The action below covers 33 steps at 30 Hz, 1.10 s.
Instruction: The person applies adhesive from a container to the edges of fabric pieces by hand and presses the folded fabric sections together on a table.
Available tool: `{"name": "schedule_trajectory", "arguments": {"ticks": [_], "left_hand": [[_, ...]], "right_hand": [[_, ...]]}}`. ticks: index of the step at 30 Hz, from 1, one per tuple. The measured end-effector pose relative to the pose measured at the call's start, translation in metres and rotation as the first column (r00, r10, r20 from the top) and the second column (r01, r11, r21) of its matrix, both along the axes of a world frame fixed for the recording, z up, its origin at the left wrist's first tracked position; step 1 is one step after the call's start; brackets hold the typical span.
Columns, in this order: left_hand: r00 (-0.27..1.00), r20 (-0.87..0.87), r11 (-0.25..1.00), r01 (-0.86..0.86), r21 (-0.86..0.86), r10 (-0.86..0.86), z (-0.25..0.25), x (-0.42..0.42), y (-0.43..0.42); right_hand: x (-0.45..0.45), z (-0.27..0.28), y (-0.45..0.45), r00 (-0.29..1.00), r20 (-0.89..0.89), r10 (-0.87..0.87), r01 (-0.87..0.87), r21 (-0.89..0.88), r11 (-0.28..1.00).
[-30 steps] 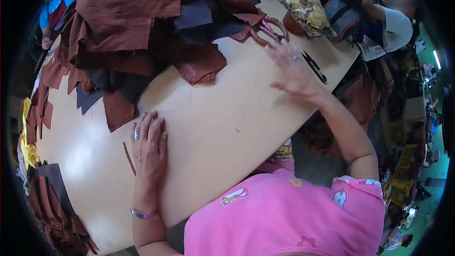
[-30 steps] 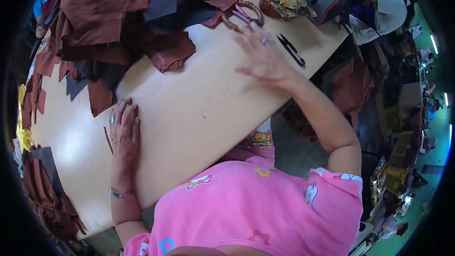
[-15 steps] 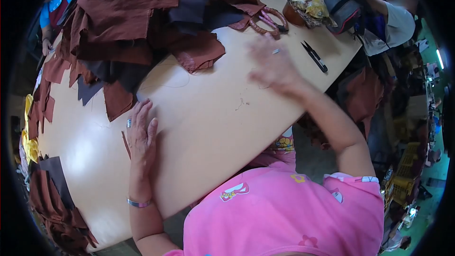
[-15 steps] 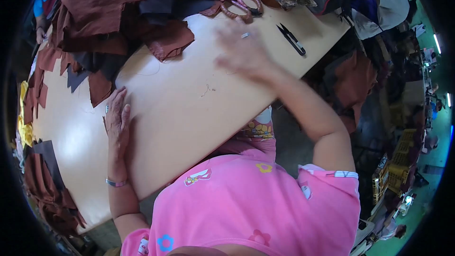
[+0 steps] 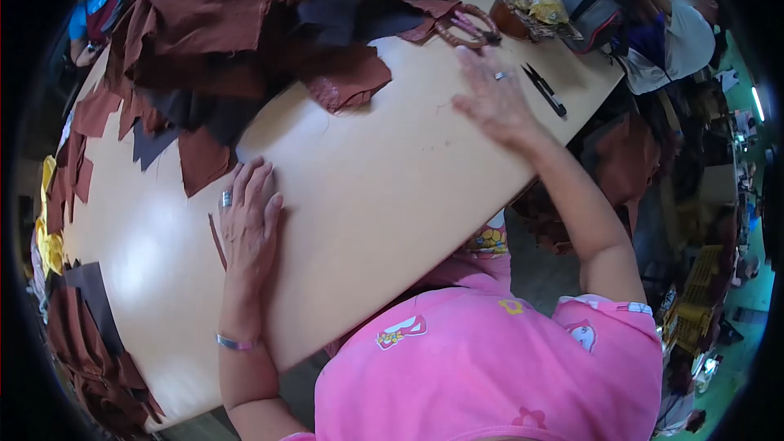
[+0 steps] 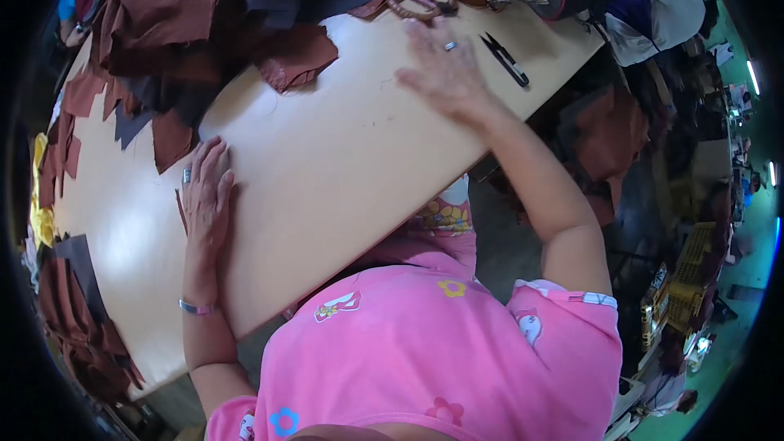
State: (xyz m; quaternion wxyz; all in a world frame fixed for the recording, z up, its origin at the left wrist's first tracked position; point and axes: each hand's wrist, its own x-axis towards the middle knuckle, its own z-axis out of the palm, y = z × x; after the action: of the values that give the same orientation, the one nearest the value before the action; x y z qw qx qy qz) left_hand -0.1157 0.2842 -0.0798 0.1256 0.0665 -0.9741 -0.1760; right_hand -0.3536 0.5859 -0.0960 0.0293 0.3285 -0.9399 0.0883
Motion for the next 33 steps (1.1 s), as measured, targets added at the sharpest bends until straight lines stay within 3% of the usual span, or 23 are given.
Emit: {"name": "schedule_trajectory", "arguments": {"ticks": [3, 7, 10, 12, 14, 17, 20, 22, 25, 26, 28, 30, 33], "left_hand": [[1.0, 0.003, 0.997, 0.019, -0.072, -0.018, -0.001, 0.0, -0.004], [0.999, -0.011, 0.997, 0.034, -0.076, -0.035, -0.006, 0.0, -0.004], [0.999, -0.016, 0.997, 0.041, -0.063, -0.043, -0.008, 0.001, -0.006], [0.999, 0.009, 0.996, 0.038, -0.086, -0.037, -0.007, -0.001, -0.006], [0.999, 0.045, 0.99, 0.033, -0.138, -0.027, -0.008, 0.001, -0.003], [0.997, 0.074, 0.973, 0.015, -0.231, 0.002, -0.008, -0.002, -0.002], [0.994, 0.112, 0.972, 0.018, -0.236, 0.009, -0.011, -0.004, -0.004], [0.994, 0.108, 0.973, 0.016, -0.229, 0.009, -0.014, -0.004, -0.006], [0.992, 0.125, 0.98, 0.017, -0.2, 0.008, -0.015, -0.003, -0.008], [0.99, 0.14, 0.977, 0.037, -0.212, -0.007, -0.013, -0.002, -0.006], [0.985, 0.172, 0.971, 0.051, -0.235, -0.01, -0.007, 0.0, -0.001], [0.981, 0.191, 0.974, 0.074, -0.216, -0.032, -0.003, 0.003, 0.006], [0.981, 0.177, 0.98, 0.107, -0.17, -0.076, -0.005, -0.006, 0.026]], "right_hand": [[0.007, -0.003, -0.004, 0.999, -0.05, -0.017, 0.017, 0.002, 1.0], [0.089, -0.001, -0.05, 0.907, -0.04, 0.42, -0.418, 0.054, 0.907], [0.07, 0.002, -0.032, 0.926, -0.063, 0.372, -0.368, 0.063, 0.928], [0.023, -0.006, -0.001, 0.989, 0.008, 0.149, -0.149, -0.022, 0.989], [-0.004, -0.005, 0.017, 0.997, -0.007, 0.074, -0.074, -0.095, 0.993], [0.012, -0.002, -0.001, 1.0, -0.019, -0.022, 0.022, -0.003, 1.0], [0.068, 0.002, -0.052, 0.935, 0.031, 0.353, -0.354, 0.003, 0.935], [0.115, 0.005, -0.088, 0.857, 0.058, 0.512, -0.513, 0.012, 0.858], [0.114, -0.006, -0.097, 0.843, -0.018, 0.537, -0.537, -0.048, 0.842], [0.106, -0.001, -0.088, 0.878, -0.021, 0.478, -0.475, 0.073, 0.877], [0.074, 0.006, -0.054, 0.95, 0.064, 0.305, -0.301, -0.059, 0.952], [0.06, -0.004, -0.013, 0.969, -0.059, 0.238, -0.24, -0.04, 0.97], [0.089, 0.011, 0.027, 0.952, 0.066, 0.3, -0.284, -0.183, 0.941]]}}
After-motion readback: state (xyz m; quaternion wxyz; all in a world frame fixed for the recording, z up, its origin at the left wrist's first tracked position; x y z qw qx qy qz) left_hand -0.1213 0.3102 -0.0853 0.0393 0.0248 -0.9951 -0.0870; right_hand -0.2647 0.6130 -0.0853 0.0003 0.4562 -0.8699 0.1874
